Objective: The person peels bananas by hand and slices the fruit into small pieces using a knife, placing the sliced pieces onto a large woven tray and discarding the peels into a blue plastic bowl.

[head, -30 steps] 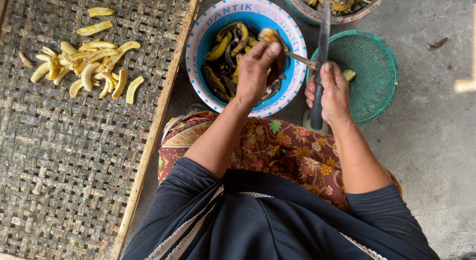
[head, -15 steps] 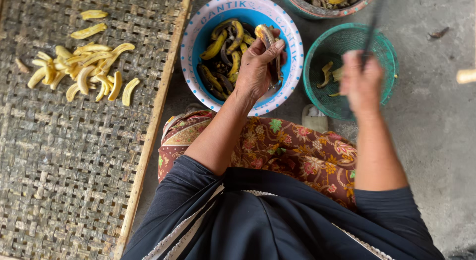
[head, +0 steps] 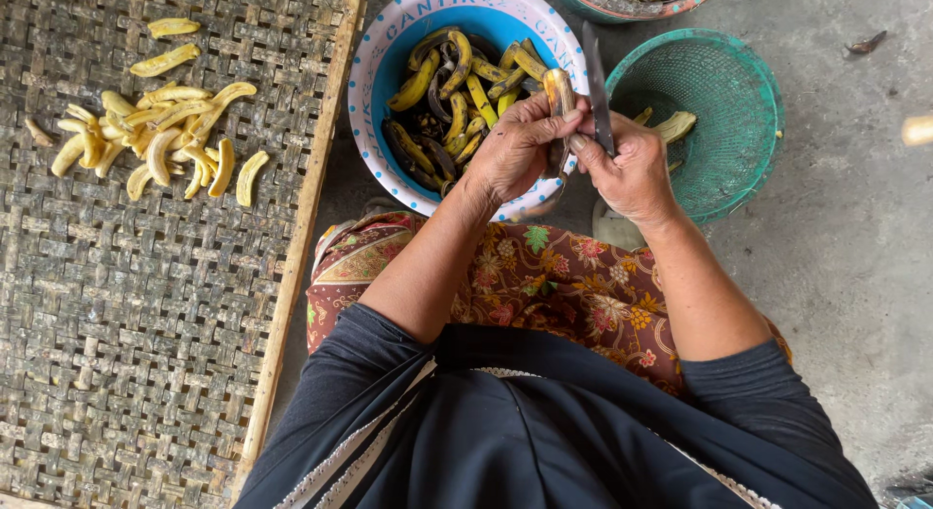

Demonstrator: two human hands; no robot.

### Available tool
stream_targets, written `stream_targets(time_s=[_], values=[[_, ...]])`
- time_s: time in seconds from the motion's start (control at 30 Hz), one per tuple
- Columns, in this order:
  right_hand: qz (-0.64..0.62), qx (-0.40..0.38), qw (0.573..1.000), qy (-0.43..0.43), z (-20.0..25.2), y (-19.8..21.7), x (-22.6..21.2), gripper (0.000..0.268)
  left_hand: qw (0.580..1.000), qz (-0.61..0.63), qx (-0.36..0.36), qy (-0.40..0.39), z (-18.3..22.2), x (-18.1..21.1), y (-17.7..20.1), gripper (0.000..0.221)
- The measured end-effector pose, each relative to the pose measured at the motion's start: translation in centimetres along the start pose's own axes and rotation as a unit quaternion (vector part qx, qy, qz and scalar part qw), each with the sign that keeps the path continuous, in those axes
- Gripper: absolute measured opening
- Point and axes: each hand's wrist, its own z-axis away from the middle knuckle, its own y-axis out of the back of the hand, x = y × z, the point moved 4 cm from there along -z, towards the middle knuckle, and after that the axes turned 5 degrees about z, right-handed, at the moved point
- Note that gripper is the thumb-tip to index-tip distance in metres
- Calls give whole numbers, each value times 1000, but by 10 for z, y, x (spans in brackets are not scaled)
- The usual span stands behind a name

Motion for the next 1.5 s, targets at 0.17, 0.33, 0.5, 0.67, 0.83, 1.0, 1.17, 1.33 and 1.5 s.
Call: stream_targets(time_s=[0.17,0.33,0.5,0.67,0.83,1.0,1.17,1.33,1.5], values=[[54,50,988,136,-1,-4,4,15,1000,-5,7,26,5,1,-1,19],[46,79,994,56,2,-4,32,7,986,-130,103,20,6,0,0,22],[111,104,986,61,1,0,33,5,971,-199,111,-72,-2,1,6,27],[-193,64,972,-120,-1,7,43,2,971,-215,76,-76,1,11,-5,36],[-96,92,986,-96,-1,16,36,15,971,-218,61,-74,-1,12,-6,49],[111,55,991,-47,16,-2,12,52,976,-88,139,-143,-10,7,10,38],[273,127,945,127,14,-14,2,43,980,-36,120,-156,-12,-8,17,30],[-7,70,995,-71,9,-26,35,51,975,-102,125,-151,-15,-10,19,25],[-174,4,976,-130,5,-16,41,46,970,-198,70,-124,-8,-5,-3,31]])
